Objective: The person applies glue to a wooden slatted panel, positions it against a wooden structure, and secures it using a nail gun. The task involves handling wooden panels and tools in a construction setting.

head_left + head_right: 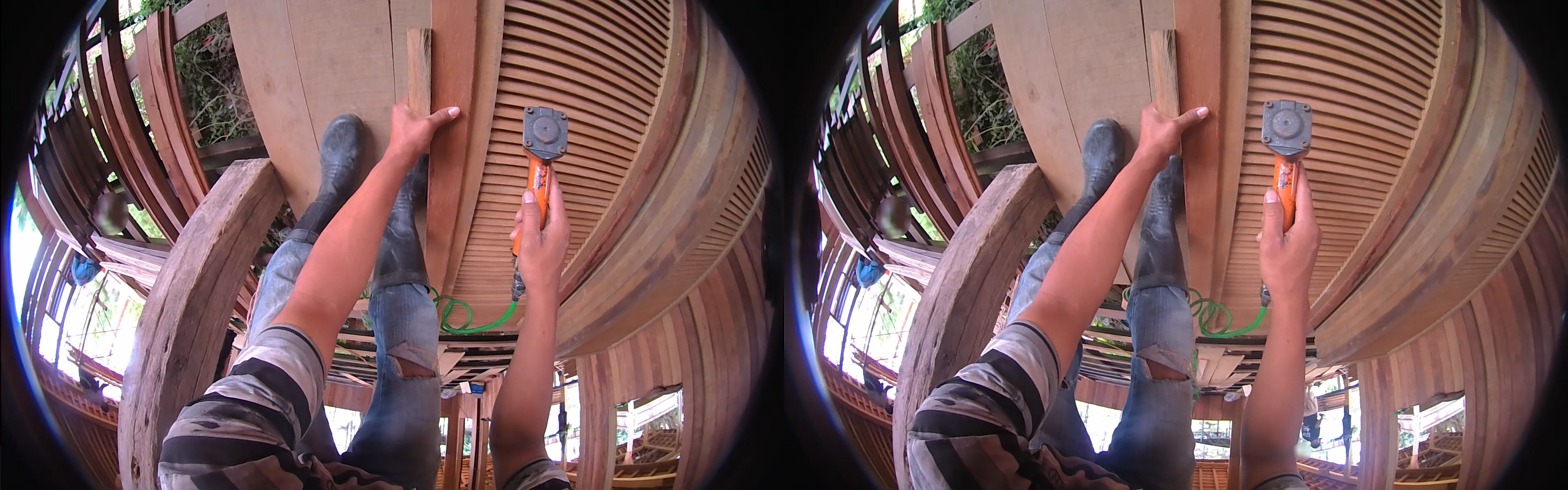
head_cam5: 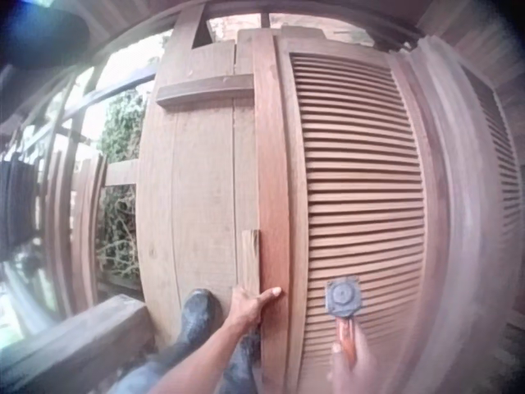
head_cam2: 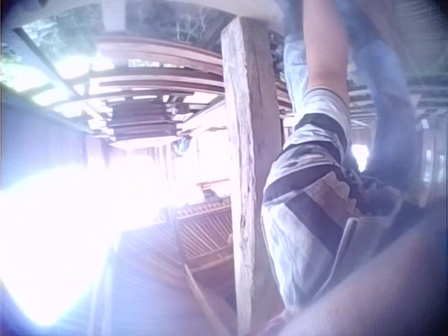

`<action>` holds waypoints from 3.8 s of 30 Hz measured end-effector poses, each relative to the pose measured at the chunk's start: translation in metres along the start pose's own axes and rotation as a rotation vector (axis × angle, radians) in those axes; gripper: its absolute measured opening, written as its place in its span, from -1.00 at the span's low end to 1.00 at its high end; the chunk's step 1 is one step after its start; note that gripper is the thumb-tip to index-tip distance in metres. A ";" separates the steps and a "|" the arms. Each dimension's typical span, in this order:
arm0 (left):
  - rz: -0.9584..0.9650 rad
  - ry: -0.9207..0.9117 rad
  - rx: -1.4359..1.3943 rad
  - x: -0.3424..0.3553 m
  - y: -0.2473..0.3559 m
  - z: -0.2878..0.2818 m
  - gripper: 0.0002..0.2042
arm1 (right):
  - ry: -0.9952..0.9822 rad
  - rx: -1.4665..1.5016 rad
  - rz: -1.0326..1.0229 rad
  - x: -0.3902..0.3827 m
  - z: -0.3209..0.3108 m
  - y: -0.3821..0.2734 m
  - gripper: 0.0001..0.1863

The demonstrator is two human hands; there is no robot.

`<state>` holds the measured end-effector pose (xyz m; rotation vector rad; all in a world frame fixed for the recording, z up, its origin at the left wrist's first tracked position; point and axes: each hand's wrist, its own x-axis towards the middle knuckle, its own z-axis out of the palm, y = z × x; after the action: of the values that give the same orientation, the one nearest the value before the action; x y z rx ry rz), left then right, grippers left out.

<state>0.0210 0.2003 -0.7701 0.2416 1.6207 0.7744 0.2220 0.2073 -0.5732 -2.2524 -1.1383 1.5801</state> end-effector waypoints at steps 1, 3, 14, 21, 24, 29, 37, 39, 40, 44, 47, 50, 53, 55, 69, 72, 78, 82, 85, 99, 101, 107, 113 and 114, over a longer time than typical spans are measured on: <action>-0.005 -0.001 -0.003 -0.001 0.002 0.001 -0.57 | -0.037 0.066 0.020 0.000 -0.002 0.002 -0.39; 0.019 0.005 -0.011 -0.001 0.002 0.001 -0.57 | -0.112 0.200 0.053 0.000 -0.005 0.008 -0.41; 0.001 -0.003 0.019 0.000 0.005 0.001 -0.39 | -0.070 0.467 -0.045 0.011 0.040 0.013 -0.64; 0.071 0.055 0.106 0.002 -0.001 -0.001 -0.44 | -0.128 0.511 -0.098 0.052 0.062 -0.018 -0.63; 0.125 0.052 0.078 0.001 0.002 0.000 -0.50 | -0.128 0.521 -0.107 0.062 0.069 -0.022 -0.64; 0.060 0.066 0.128 -0.006 0.016 0.002 -0.47 | -0.149 0.514 -0.082 0.067 0.072 -0.019 -0.65; 0.063 0.056 0.134 -0.002 0.010 0.000 -0.47 | -0.148 0.507 -0.052 0.068 0.073 -0.022 -0.64; 0.054 0.049 0.133 -0.003 0.012 0.000 -0.47 | -0.145 0.514 -0.040 0.068 0.072 -0.024 -0.65; 0.052 0.046 0.123 -0.003 0.014 0.001 -0.48 | -0.146 0.521 -0.031 0.068 0.072 -0.025 -0.66; 0.059 0.051 0.088 -0.002 0.011 0.001 -0.49 | -0.139 0.542 0.016 0.069 0.071 -0.026 -0.68; 0.087 0.027 0.077 -0.001 0.009 0.000 -0.51 | -0.155 0.607 0.055 0.072 0.070 -0.023 -0.69; 0.063 0.037 0.081 -0.002 0.010 0.000 -0.52 | -0.163 0.580 0.047 0.074 0.067 -0.025 -0.69; 0.073 0.039 0.094 -0.002 0.009 0.001 -0.53 | -0.150 0.498 0.045 0.072 0.067 -0.029 -0.69; 0.078 0.039 0.068 -0.001 0.006 0.001 -0.54 | -0.143 0.486 0.046 0.070 0.070 -0.033 -0.69; 0.096 0.033 0.016 -0.001 0.006 0.002 -0.56 | -0.152 0.470 0.022 0.069 0.072 -0.033 -0.67; 0.072 0.038 0.047 -0.002 0.013 0.001 -0.56 | -0.136 0.438 -0.003 0.068 0.075 -0.030 -0.65; 0.047 0.037 -0.009 -0.007 0.020 0.002 -0.55 | -0.124 0.486 0.022 0.064 0.076 -0.028 -0.61; 0.033 0.039 0.023 -0.005 0.019 0.002 -0.55 | -0.143 0.460 0.022 0.063 0.073 -0.024 -0.60; 0.058 0.046 0.018 -0.003 0.012 0.002 -0.54 | -0.155 0.471 0.027 0.062 0.073 -0.025 -0.60; 0.047 0.051 0.078 -0.004 0.014 0.003 -0.53 | -0.119 0.455 0.014 0.062 0.076 -0.019 -0.84; 0.078 0.038 0.040 -0.004 0.014 0.001 -0.52 | -0.109 0.473 0.028 0.057 0.075 -0.016 -0.86; 0.044 -0.023 0.085 -0.008 0.012 -0.008 -0.44 | -0.003 0.440 0.038 -0.018 0.048 0.025 -0.77; -0.017 0.144 0.241 -0.023 0.002 -0.072 -0.45 | 0.059 0.047 0.306 -0.129 -0.001 0.131 -0.76; -0.070 0.165 0.241 -0.029 0.007 -0.090 -0.48 | 0.079 -0.009 0.335 -0.153 -0.006 0.153 -0.76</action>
<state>-0.0594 0.1581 -0.7415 0.2972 1.8709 0.5561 0.2787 0.0012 -0.5384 -2.5925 -0.7796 1.5766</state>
